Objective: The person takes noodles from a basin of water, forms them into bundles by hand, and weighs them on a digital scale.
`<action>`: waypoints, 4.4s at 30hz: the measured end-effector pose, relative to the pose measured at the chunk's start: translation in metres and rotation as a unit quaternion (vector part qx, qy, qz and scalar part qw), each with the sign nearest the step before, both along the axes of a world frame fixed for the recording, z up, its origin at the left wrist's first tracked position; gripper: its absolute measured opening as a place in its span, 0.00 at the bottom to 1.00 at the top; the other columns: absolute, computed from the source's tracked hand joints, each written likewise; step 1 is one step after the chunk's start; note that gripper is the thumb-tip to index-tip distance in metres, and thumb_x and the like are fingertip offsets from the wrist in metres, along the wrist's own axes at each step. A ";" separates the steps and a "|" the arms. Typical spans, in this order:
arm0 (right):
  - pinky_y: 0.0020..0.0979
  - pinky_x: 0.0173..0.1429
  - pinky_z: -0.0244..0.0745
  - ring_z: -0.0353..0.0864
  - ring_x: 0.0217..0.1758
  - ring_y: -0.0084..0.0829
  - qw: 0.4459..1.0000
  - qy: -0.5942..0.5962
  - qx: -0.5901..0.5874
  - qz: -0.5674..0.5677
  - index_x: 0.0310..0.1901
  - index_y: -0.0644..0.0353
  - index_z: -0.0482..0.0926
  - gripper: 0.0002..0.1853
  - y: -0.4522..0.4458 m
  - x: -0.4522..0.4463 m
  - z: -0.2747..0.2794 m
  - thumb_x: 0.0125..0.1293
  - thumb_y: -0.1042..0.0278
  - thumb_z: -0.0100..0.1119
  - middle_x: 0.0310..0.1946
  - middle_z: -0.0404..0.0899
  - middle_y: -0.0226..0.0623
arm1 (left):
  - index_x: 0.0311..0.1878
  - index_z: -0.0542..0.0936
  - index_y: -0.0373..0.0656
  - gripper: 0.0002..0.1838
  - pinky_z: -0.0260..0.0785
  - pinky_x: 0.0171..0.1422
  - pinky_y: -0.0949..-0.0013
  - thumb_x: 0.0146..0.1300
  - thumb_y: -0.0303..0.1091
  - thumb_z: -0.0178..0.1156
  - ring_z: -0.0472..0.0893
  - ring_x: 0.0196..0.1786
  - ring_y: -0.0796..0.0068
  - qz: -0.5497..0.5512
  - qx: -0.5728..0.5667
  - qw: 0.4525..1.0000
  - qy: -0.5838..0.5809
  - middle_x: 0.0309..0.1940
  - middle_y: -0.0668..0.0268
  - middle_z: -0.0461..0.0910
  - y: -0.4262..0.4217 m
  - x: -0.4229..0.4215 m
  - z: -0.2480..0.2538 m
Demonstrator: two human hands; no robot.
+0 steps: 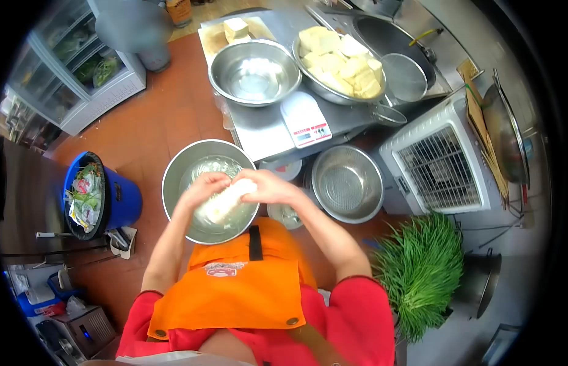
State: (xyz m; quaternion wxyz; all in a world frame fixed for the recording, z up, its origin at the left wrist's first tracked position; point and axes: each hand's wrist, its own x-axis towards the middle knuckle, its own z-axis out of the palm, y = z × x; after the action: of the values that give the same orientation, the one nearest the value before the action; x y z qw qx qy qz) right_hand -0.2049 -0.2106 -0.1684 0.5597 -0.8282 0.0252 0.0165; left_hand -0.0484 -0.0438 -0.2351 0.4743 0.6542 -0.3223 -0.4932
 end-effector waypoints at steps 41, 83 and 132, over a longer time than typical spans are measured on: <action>0.28 0.59 0.71 0.76 0.53 0.29 0.919 0.080 0.302 -0.239 0.58 0.66 0.71 0.25 -0.117 -0.032 -0.085 0.57 0.77 0.61 0.51 0.77 0.38 | 0.44 0.80 0.40 0.11 0.56 0.29 0.81 0.70 0.36 0.53 0.64 0.25 0.87 0.050 0.010 0.981 0.186 0.25 0.74 0.73 -0.035 -0.050 -0.045; 0.35 0.64 0.65 0.72 0.61 0.45 0.974 0.045 -0.169 -0.143 0.64 0.61 0.64 0.36 -0.369 0.028 -0.124 0.51 0.63 0.61 0.57 0.71 0.54 | 0.45 0.80 0.43 0.10 0.55 0.31 0.82 0.68 0.37 0.56 0.64 0.28 0.86 0.381 0.078 0.899 0.200 0.25 0.77 0.71 0.005 -0.069 -0.035; 0.40 0.53 0.75 0.81 0.47 0.47 0.830 0.459 -0.011 -0.316 0.45 0.66 0.78 0.23 -0.043 -0.201 -0.573 0.50 0.60 0.65 0.41 0.81 0.50 | 0.43 0.79 0.38 0.06 0.62 0.41 0.79 0.67 0.27 0.54 0.69 0.34 0.83 0.116 0.301 0.943 -0.084 0.31 0.73 0.73 0.044 0.011 -0.119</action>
State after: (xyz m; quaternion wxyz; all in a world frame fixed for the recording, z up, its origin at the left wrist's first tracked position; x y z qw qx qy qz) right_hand -0.4061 -0.2533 -0.7419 0.4493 -0.6779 0.5399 0.2169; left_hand -0.0377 -0.0002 -0.3542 0.2805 0.8384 -0.1194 -0.4518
